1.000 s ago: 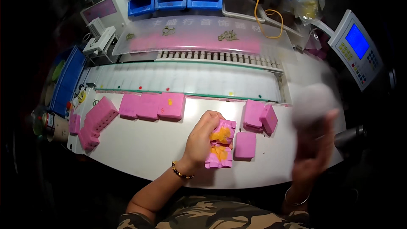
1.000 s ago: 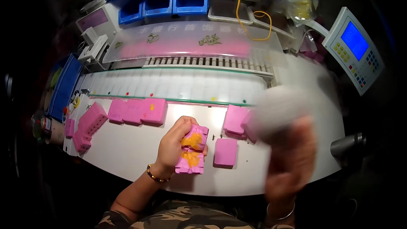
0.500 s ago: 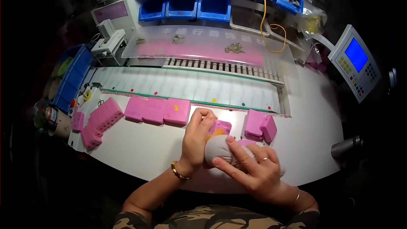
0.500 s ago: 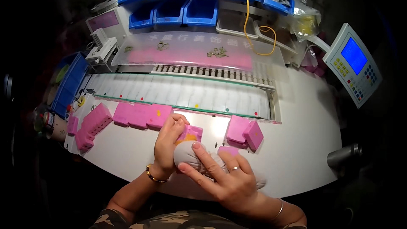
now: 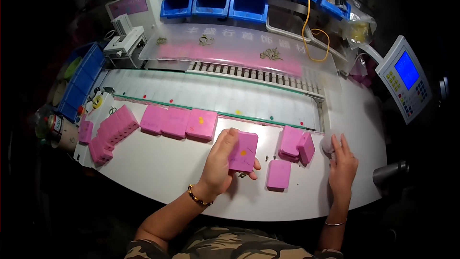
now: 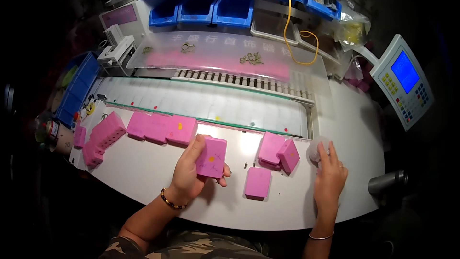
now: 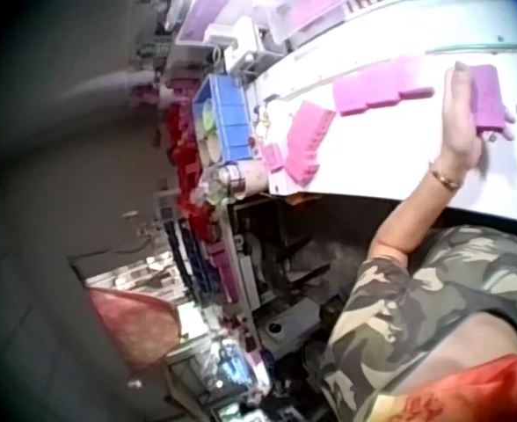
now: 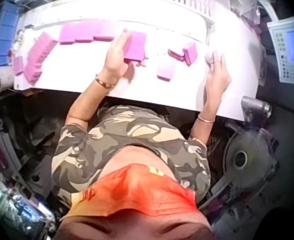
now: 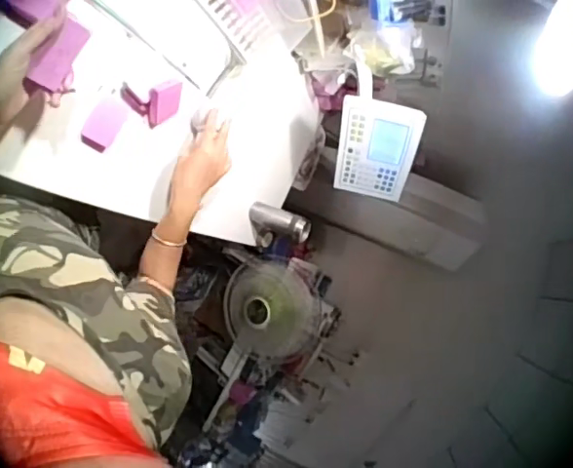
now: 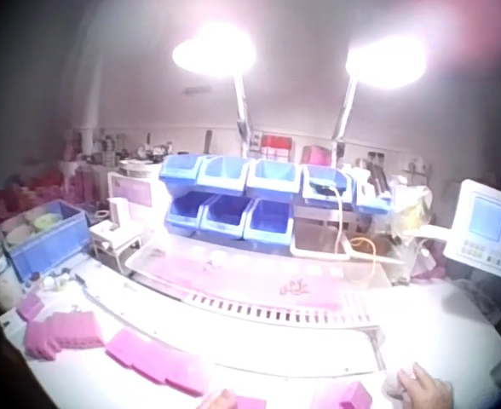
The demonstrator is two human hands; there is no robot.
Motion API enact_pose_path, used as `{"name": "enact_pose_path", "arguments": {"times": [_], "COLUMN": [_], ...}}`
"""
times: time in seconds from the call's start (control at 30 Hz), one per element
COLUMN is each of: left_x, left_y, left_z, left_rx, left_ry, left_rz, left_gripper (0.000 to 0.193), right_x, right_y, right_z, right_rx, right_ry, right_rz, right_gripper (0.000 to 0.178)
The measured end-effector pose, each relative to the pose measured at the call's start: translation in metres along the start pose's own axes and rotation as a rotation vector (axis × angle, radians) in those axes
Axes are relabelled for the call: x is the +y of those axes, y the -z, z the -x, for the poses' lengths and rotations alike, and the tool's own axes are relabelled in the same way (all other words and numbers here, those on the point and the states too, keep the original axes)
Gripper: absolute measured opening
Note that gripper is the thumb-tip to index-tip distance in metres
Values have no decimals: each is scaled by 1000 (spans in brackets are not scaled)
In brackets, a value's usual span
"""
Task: The person removes metal items from pink rubber molds by hand and places them on a tray, then uses a red marker to write a character on the top of each mold.
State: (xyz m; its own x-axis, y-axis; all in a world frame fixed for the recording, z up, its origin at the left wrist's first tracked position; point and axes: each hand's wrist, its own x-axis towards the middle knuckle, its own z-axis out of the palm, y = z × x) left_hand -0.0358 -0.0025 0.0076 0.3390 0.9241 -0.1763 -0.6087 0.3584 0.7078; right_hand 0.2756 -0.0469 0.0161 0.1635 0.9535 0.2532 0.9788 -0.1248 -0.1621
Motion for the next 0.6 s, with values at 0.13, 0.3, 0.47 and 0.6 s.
{"name": "enact_pose_path", "arguments": {"times": [0.13, 0.3, 0.47, 0.6], "left_x": [-12, -17, -20, -19], "left_y": [-3, -11, -6, -16], "left_z": [-1, -1, 1, 4], "left_rx": [17, 38, 18, -21], "left_ry": [-155, -165, -77, -95], "left_rz": [-179, -215, -186, -179], "left_gripper": [42, 40, 38, 33], "right_x": [-5, -56, -116, -136], "right_y": [-11, 1, -8, -16], "right_z": [7, -1, 0, 0], "right_rx": [104, 143, -313, -414], "right_ry": [-75, 181, 53, -108], "right_rz": [42, -499, -1341, -1616], "right_gripper": [55, 43, 38, 28]}}
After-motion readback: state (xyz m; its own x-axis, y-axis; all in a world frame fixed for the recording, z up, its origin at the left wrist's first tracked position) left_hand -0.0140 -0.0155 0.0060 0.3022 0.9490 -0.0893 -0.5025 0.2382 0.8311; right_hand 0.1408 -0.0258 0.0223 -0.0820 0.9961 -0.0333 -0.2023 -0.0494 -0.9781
